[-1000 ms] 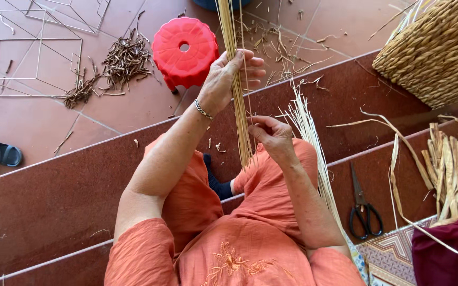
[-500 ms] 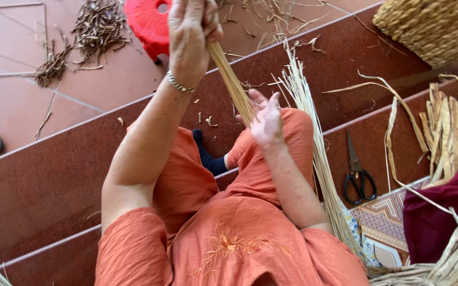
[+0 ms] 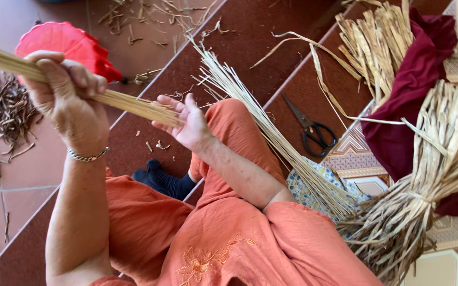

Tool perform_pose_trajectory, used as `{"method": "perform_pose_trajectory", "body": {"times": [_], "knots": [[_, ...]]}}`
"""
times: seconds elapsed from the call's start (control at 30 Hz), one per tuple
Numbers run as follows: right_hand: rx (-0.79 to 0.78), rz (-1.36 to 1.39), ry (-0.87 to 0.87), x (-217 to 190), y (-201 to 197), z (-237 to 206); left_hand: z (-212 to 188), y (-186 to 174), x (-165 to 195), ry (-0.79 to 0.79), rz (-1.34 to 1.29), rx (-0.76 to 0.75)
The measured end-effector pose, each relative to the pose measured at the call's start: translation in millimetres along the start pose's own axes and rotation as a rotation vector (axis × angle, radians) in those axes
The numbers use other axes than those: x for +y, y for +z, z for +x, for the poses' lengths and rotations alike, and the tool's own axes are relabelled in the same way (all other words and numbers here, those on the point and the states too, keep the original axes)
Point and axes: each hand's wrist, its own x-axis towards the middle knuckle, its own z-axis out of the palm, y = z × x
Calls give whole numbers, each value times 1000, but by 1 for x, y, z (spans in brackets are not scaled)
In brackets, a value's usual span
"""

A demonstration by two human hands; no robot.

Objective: The person sits on the floor and weaves dried plant fibers into a broom head. They align the fibers, wrap them with a thin strip, and use scissors to trim the ends.

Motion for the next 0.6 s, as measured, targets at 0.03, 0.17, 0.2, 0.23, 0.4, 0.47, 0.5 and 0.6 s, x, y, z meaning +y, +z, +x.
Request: {"method": "perform_pose_trajectory", "body": {"times": [0.03, 0.17, 0.2, 0.23, 0.4, 0.47, 0.5, 0.6], "knots": [[56, -43, 16, -1, -1, 0, 0, 0, -2, 13, 18, -5], [54, -374, -63, -16, -2, -8, 4, -8, -3, 36, 154, 24], [92, -421, -75, -25, -4, -11, 6, -12, -2, 33, 196, 34], [133, -465, -86, -36, -6, -15, 8, -16, -1, 16, 243, 43], [317, -879, -455, -131, -32, -42, 22, -39, 0, -187, 225, 80], [499, -1176, -617, -186, -53, -63, 27, -43, -2, -220, 331, 75], [647, -1281, -645, -215, -67, -77, 28, -44, -3, -237, 388, 69], [978, -1634, -775, -284, -120, -132, 32, -38, -8, -274, 558, 34]]}}
